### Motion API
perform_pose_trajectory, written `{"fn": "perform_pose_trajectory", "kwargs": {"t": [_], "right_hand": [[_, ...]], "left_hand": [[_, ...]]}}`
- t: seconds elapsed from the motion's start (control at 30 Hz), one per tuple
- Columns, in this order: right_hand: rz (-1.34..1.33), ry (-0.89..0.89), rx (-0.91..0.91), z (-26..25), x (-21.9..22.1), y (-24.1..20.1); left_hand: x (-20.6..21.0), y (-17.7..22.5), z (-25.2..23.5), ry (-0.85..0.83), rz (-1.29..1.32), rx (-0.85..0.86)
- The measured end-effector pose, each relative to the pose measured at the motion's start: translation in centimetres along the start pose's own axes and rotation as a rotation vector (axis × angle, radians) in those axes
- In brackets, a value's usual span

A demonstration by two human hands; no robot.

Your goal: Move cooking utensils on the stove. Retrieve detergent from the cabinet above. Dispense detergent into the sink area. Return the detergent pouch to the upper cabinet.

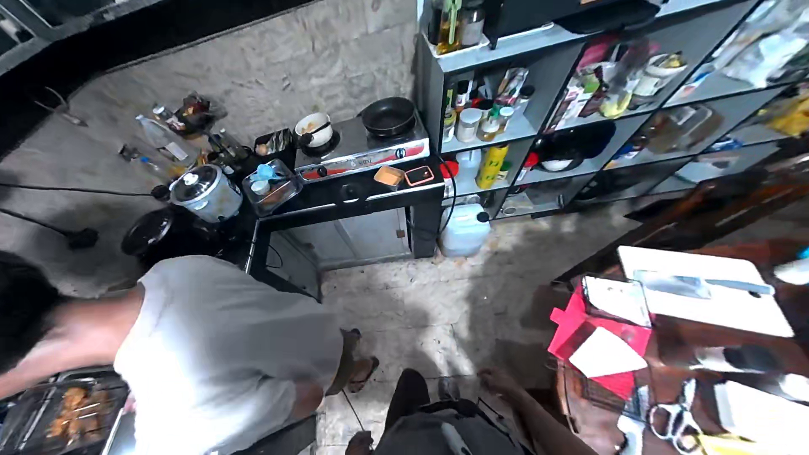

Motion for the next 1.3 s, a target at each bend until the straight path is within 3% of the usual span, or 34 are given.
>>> {"fn": "perform_pose_trajectory", "kwargs": {"t": [0.13,0.33,0.57,0.77,0.83,0.9,1.1,1.2,1.3], "right_hand": [[0.020,-0.023,-0.006,-2.7,-2.6,-4.8],[0.003,0.011,-0.070,-9.1,-7.3,-16.3],[-0.011,0.118,-0.117,-17.9,-11.9,-30.9],[0.139,0.151,-0.136,-22.0,-14.9,-42.9],[0.180,0.158,-0.149,-23.8,-15.5,-45.4],[0.224,0.159,-0.157,-25.1,-16.1,-47.1],[0.340,0.097,-0.142,-27.5,-17.1,-49.8],[0.383,0.059,-0.111,-28.6,-17.3,-50.6],[0.414,0.008,-0.134,-28.5,-17.7,-53.2]], "left_hand": [[0.7,11.0,-5.7,0.048,0.039,0.083],[-4.0,34.5,-14.7,0.133,0.245,0.322],[-19.8,63.3,-27.4,0.372,0.332,0.524],[-33.3,81.2,-32.7,0.688,0.089,0.549],[-36.7,85.8,-34.4,0.725,-0.022,0.549],[-38.7,89.4,-36.5,0.660,-0.095,0.510],[-38.7,96.3,-41.1,0.198,-0.055,0.282],[-37.2,97.7,-42.4,0.103,-0.009,0.240],[-35.8,96.8,-43.4,0.203,0.025,0.303]]}}
Point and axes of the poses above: each hand's wrist, its own z-axis away from the middle knuckle, its own x-axis out of the palm, y = z × x, the point moved 3 cm from there along -z, towards the middle knuckle, and after that the axes turned 1 degree about y, right-handed, at the moved point
